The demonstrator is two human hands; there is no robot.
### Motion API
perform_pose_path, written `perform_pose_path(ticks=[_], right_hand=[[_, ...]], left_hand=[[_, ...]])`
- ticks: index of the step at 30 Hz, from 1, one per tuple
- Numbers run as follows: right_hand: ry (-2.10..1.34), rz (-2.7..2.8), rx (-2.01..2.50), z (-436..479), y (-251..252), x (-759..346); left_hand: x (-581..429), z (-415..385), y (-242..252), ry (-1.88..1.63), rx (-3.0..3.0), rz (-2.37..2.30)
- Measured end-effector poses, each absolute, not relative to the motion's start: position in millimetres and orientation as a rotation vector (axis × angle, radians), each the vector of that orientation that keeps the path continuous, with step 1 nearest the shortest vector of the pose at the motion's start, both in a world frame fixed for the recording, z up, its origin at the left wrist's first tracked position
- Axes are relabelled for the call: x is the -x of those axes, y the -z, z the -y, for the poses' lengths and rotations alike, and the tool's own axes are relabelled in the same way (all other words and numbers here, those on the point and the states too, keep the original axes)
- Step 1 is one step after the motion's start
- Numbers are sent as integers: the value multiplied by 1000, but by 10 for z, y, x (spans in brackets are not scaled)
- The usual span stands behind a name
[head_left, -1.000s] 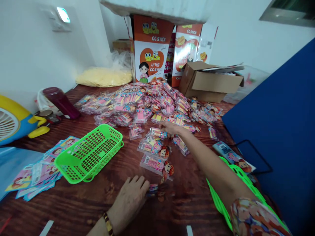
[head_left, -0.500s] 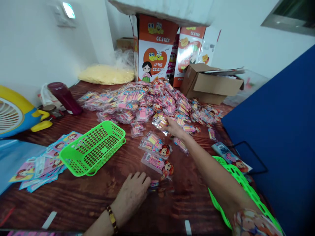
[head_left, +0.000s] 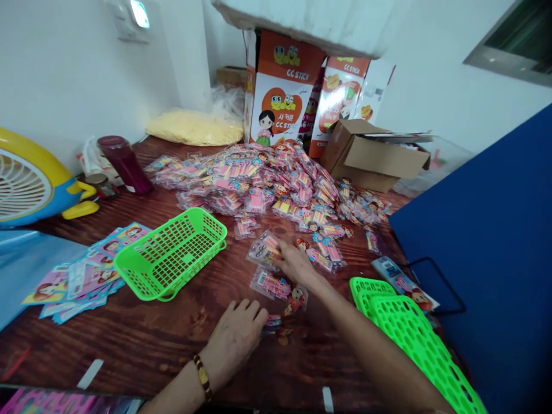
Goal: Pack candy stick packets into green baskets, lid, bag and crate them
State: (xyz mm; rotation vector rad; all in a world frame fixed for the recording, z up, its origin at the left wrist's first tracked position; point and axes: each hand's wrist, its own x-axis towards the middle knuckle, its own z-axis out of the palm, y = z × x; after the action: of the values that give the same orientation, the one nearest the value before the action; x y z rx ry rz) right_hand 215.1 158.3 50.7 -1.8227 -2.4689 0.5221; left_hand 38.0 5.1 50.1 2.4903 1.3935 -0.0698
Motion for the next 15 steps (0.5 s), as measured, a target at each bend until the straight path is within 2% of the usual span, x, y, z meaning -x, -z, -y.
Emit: perform_pose_path(ticks=[5,10,15], right_hand=[[-827,2147,1842,-2046,-557,-2366],[-916,2280,1849,-2363,-530,-2278],[-852,2384,1906,-2341,-384,-2045]], left_hand=[[-381,-68,-515,66,-2485,-1387],[-382,-61,-531,89,-2458,-1399],[-381,-63,-527,84,-2453,-1405]])
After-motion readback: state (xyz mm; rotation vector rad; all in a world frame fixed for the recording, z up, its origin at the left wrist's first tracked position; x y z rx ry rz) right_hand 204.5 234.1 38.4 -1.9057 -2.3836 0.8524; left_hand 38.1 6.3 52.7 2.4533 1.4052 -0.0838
